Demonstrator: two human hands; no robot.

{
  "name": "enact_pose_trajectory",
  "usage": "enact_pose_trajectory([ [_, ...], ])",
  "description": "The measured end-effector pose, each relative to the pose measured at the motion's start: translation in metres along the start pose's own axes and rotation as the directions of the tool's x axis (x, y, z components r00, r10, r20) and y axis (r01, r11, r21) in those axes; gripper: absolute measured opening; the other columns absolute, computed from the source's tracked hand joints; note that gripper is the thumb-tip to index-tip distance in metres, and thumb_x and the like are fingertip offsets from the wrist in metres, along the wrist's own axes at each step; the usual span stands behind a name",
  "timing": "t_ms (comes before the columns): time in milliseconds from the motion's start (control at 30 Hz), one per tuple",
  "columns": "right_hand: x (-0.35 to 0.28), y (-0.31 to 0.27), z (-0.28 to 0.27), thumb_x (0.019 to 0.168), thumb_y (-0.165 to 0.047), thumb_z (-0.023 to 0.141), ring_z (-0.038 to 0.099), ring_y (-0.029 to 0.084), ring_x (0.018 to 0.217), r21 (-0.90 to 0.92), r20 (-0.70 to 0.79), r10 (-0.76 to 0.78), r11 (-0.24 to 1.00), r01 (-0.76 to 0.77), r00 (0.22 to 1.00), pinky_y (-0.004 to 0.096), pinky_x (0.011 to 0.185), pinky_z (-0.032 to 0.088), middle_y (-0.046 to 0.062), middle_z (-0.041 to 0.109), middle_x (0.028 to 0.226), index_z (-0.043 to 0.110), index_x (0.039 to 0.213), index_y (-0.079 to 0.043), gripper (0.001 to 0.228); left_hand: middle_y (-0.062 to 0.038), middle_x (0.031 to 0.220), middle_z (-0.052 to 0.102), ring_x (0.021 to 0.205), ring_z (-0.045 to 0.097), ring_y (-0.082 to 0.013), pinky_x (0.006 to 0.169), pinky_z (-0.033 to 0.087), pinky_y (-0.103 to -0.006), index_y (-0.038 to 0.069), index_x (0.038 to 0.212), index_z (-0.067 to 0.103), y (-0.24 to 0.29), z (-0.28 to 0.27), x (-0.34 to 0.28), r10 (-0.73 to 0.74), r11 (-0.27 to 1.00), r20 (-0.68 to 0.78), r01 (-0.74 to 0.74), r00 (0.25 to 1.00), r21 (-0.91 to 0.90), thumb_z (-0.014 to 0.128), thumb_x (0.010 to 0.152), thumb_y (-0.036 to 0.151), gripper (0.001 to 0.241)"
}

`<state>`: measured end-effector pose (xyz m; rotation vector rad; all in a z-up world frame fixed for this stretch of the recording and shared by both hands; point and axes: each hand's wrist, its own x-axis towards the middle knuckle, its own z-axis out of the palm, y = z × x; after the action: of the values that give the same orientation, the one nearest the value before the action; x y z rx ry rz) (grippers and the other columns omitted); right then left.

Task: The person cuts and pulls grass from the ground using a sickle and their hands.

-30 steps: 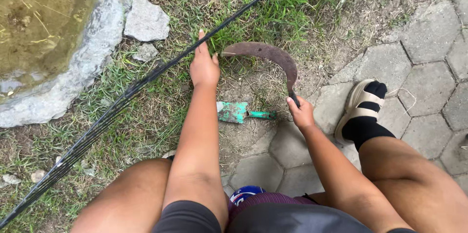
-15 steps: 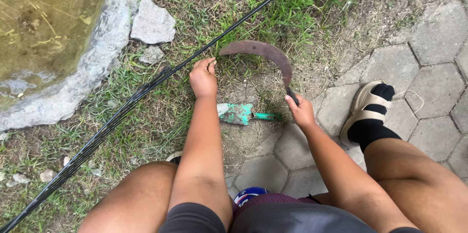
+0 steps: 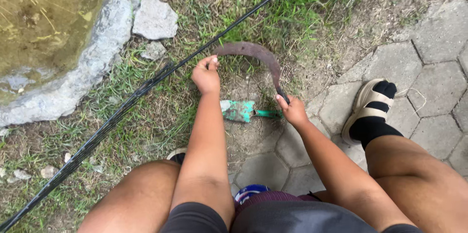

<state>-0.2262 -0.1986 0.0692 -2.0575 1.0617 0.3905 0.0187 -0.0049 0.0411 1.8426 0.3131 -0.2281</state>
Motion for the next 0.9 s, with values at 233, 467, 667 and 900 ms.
enact_pose_trajectory([
  [233,-0.018,-0.032,-0.002,0.092,-0.061,0.063,0.065,0.029,0.064,0.048,0.042,0.030,0.998,-0.032,0.999,0.041,0.066,0.052,0.013,0.066,0.068,0.069,0.089,-0.005,0.057,-0.006,0.085,0.078,0.072,0.072,-0.0090,0.064,0.055,-0.0253,0.002,0.101,0.078,-0.003,-0.005,0.011,-0.026,0.999,0.036,0.028,0.999,-0.043,0.074,0.092,0.005,0.010],
  [467,-0.009,-0.019,0.000,0.093,-0.062,0.062,0.066,0.031,0.067,-0.036,0.025,-0.015,0.999,0.016,1.000,0.042,0.068,0.052,0.017,0.068,0.071,0.069,0.088,-0.005,0.058,-0.005,0.085,0.078,0.069,0.074,-0.0085,0.062,0.059,-0.0242,0.002,0.102,0.077,0.006,-0.015,0.001,-0.112,0.992,0.006,0.111,0.994,0.065,0.073,0.091,0.007,0.013],
  [667,0.000,0.042,0.000,0.093,-0.061,0.064,0.060,0.029,0.066,-0.024,0.101,0.033,0.999,-0.031,0.994,0.044,0.065,0.049,0.015,0.065,0.070,0.071,0.084,-0.004,0.058,-0.006,0.086,0.077,0.070,0.074,-0.0097,0.062,0.059,-0.0235,-0.001,0.102,0.077,-0.002,-0.033,0.010,-0.044,0.995,0.030,0.046,0.999,-0.090,0.072,0.094,0.006,0.011],
  [900,-0.009,0.074,-0.017,0.098,-0.047,0.066,0.050,0.015,0.058,0.270,0.084,0.054,0.960,-0.075,0.995,0.035,0.055,0.041,0.002,0.056,0.063,0.062,0.077,-0.005,0.047,-0.007,0.084,0.077,0.067,0.072,-0.0107,0.057,0.055,-0.0244,0.001,0.103,0.075,-0.079,-0.090,-0.013,-0.129,0.991,0.063,0.126,0.990,0.045,0.071,0.093,0.004,0.011],
])
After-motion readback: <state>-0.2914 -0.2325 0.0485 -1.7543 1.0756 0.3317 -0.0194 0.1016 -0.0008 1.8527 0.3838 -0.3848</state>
